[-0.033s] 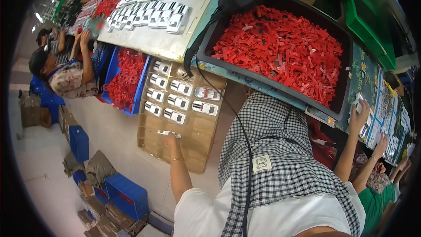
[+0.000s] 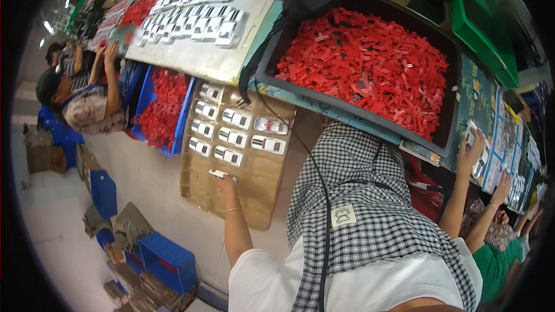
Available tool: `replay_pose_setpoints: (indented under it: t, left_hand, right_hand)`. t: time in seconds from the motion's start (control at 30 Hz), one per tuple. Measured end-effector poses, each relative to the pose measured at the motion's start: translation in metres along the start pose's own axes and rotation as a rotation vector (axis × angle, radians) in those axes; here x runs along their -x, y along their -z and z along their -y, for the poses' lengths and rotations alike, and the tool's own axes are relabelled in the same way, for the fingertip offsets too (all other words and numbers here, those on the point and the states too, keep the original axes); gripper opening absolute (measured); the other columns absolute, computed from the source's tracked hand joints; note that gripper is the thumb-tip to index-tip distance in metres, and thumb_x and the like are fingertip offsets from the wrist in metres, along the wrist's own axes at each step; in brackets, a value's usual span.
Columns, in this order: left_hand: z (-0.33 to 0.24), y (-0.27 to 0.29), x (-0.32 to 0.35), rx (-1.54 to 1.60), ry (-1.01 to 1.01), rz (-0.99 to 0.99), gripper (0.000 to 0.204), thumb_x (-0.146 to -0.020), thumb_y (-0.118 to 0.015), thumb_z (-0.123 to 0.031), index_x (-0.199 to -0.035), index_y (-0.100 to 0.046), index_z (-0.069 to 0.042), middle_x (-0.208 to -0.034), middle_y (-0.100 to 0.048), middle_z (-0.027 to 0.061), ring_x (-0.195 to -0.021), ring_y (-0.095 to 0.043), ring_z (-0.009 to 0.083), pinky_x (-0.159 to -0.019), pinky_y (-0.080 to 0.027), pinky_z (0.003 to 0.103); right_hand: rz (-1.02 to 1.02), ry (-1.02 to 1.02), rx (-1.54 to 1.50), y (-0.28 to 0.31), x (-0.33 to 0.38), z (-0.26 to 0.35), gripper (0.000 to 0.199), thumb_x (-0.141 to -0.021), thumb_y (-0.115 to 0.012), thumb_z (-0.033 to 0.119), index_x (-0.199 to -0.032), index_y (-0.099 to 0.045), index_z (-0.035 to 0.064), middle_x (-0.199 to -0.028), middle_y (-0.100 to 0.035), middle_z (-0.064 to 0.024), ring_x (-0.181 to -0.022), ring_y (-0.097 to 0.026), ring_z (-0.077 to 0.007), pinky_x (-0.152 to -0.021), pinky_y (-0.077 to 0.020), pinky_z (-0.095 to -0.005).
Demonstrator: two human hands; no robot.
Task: The person assembles toy cars by picking up car bodies from the table, fitting plastic pieces from a tray inside each car body by hand, and placing the assembled cars on the table.
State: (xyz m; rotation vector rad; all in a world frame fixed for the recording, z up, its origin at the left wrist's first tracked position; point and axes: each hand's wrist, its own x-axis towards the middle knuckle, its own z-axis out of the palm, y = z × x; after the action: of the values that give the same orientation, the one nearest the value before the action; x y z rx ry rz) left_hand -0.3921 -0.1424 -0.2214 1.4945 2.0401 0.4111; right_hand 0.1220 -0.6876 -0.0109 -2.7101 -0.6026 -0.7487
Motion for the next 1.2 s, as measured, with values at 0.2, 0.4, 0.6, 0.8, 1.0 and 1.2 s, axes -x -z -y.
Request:
replay_pose_setpoints:
  t: [0.2, 0.4, 0.6, 0.8, 1.0, 1.2]
  left_hand:
    - [0.073, -0.042, -0.039, -0.705, -0.324, -0.36, 0.051, -0.076, -0.066, -0.035, -0.116, -0.056, -0.005, -0.1, -0.064, 0.0172, -0.084, -0.064, 0.0325, -0.066, -0.052, 0.045]
    - [-0.09, -0.012, 0.035, -0.207, -0.234, -0.265, 0.051, -0.085, -0.059, -0.024, -0.131, -0.045, -0.007, -0.129, -0.045, 0.0195, -0.119, -0.041, 0.0363, -0.096, -0.035, 0.047]
    - [-0.31, 0.051, 0.156, 0.563, -1.011, 0.003, 0.039, -0.092, -0.045, -0.008, -0.13, -0.042, -0.001, -0.139, -0.035, 0.0148, -0.123, -0.04, 0.0247, -0.095, -0.04, 0.037]
    - [-0.438, 0.023, 0.29, 0.694, -1.622, 0.366, 0.027, -0.084, -0.053, -0.001, -0.11, -0.058, -0.002, -0.123, -0.051, 0.0148, -0.114, -0.046, 0.0287, -0.097, -0.036, 0.038]
    - [-0.466, -0.007, 0.384, 0.696, -2.067, 0.887, 0.035, -0.075, -0.065, -0.004, -0.109, -0.056, -0.004, -0.12, -0.049, 0.0152, -0.114, -0.045, 0.0345, -0.096, -0.037, 0.045]
    - [-0.475, -0.017, 0.422, 0.502, -2.28, 0.785, 0.055, -0.07, -0.072, -0.019, -0.119, -0.049, -0.005, -0.119, -0.052, 0.0148, -0.116, -0.047, 0.0311, -0.097, -0.04, 0.042]
  right_hand:
    - [0.049, -0.073, -0.044, 0.015, 0.004, 0.039, 0.053, -0.078, -0.064, 0.01, -0.126, -0.044, 0.0025, -0.135, -0.036, -0.0255, -0.128, -0.033, -0.041, -0.107, -0.026, -0.0439]
    - [0.138, -0.168, -0.035, 0.033, 0.036, 0.051, 0.043, -0.073, -0.056, -0.01, -0.114, -0.052, 0.0049, -0.135, -0.037, -0.0205, -0.126, -0.036, -0.0385, -0.104, -0.03, -0.0426]
    - [-0.202, -0.311, -0.357, 0.028, 0.02, 0.047, 0.029, -0.087, -0.046, -0.006, -0.114, -0.054, -0.0004, -0.122, -0.052, -0.0186, -0.113, -0.052, -0.0313, -0.095, -0.0396, -0.0358]
    - [-0.255, -0.619, -0.798, 0.002, 0.026, 0.004, 0.021, -0.089, -0.044, -0.006, -0.104, -0.06, -0.005, -0.097, -0.063, -0.0087, -0.089, -0.057, -0.0131, -0.083, -0.0441, -0.0243]
    - [-0.542, -0.41, -0.806, 0.055, -0.031, 0.05, 0.019, -0.091, -0.04, -0.007, -0.095, -0.058, -0.0033, -0.088, -0.055, -0.0031, -0.079, -0.051, -0.0085, -0.074, -0.0408, -0.0207]
    - [-0.31, 0.191, -0.624, 0.081, -0.09, 0.131, 0.02, -0.084, -0.048, -0.012, -0.092, -0.06, 0.0015, -0.09, -0.057, -0.0093, -0.074, -0.055, -0.0135, -0.063, -0.0441, -0.0237]
